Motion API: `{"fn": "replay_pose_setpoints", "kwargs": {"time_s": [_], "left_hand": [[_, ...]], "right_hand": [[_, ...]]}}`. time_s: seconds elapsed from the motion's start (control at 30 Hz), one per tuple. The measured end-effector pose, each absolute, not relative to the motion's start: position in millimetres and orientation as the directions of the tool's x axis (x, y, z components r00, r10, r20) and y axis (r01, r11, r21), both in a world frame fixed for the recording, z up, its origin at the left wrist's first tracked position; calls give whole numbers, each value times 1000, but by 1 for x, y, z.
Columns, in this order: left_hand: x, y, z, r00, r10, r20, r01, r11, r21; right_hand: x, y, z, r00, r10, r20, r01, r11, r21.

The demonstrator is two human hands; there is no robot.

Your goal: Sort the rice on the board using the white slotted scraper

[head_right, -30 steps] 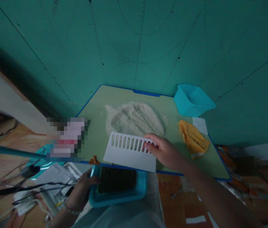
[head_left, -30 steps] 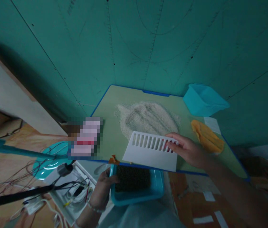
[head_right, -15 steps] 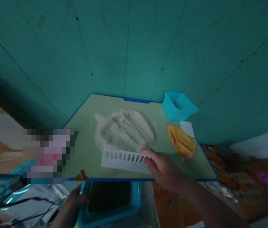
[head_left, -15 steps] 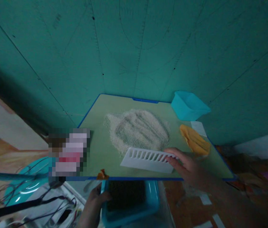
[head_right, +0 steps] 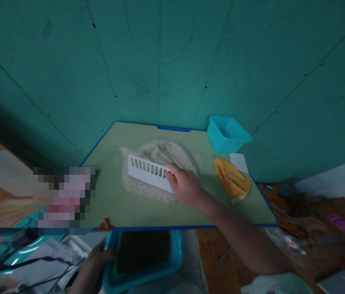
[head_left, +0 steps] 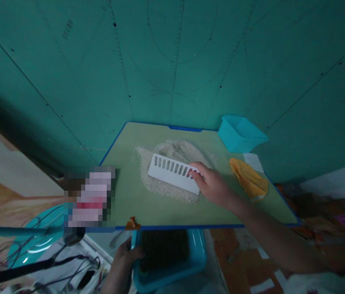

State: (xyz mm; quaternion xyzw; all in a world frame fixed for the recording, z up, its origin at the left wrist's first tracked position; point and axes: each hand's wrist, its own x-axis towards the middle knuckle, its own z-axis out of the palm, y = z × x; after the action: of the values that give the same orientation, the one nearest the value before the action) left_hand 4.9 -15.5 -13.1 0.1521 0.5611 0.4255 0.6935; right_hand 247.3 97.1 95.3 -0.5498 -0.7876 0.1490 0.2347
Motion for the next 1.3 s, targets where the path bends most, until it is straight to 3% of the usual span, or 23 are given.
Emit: {"fn": "replay_pose_setpoints", "kwargs": {"time_s": [0.3,0.63,0.9,1.3], "left_hand": [[3,-19,-14,45,758,-650,-454,595,663],[2,-17,-24,10,766,-642,-419,586,693],[0,-19,-25,42,772,-635,-424,589,688],[3,-19,-17,27,765,-643,-439,587,680]], "right_hand": [[237,90,92,-333,916,223,768,401,-499],[233,69,86,-435,821,370,753,557,-350],[242,96,92,-259,913,315,811,383,-442],[249,124,86,-194,930,313,813,331,-479]]}}
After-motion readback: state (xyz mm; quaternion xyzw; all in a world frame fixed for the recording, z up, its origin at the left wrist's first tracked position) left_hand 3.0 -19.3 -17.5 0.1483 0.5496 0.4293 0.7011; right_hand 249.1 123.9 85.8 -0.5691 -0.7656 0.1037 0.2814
